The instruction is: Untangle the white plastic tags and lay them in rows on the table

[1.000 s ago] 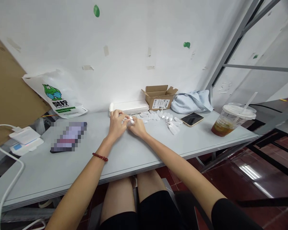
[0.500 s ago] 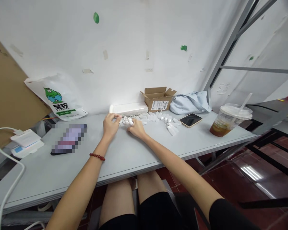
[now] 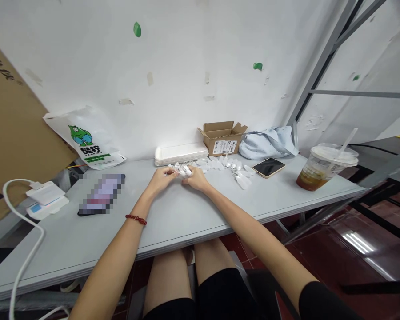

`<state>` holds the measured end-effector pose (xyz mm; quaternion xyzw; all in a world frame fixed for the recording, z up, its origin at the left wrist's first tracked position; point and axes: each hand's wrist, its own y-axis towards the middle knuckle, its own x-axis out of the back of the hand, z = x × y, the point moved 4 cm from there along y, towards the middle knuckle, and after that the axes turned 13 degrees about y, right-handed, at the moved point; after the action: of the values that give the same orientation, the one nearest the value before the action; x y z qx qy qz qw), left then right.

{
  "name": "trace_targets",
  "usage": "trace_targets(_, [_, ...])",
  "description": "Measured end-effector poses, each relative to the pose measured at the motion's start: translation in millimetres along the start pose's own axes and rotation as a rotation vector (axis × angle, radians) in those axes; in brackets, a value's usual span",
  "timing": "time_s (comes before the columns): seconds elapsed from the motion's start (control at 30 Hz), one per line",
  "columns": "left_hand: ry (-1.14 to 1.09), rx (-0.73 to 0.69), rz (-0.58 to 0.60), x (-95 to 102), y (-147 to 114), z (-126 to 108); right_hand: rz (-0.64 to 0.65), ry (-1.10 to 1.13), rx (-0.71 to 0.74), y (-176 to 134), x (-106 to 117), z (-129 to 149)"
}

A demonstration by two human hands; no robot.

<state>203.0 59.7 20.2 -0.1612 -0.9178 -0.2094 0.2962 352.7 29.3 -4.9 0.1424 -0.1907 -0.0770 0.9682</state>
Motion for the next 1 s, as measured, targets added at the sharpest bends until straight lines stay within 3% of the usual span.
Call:
trace_targets(0.2, [0.168,-0.069,0.035,-2.5,6,10,0.005,-0.059,0.002,-2,0,5])
trace_targets(0.37, [0.3,-0.006,-0.128,-1.1,3,7,-0.049,-0.031,0.025,-2,1,12])
trace_targets(0.47, [0.205,-0.006,-0.177,-1.8,1,4,-0.056,0.042,-0.003,0,5,12])
trace_targets(0.67, [0.103,-0.137,-0.042,-8.1,4,5,0.005,0.042,0.014,3,14,7])
trace_targets(0.87, [0.236,-0.07,-0.044,-7.6,5,10,0.042,-0.051,0.088,3,14,7])
trace_targets(1.0, [0.098,-0.141,0.032,-7.5,2,1,0.052,0.005,0.047,2,15,8])
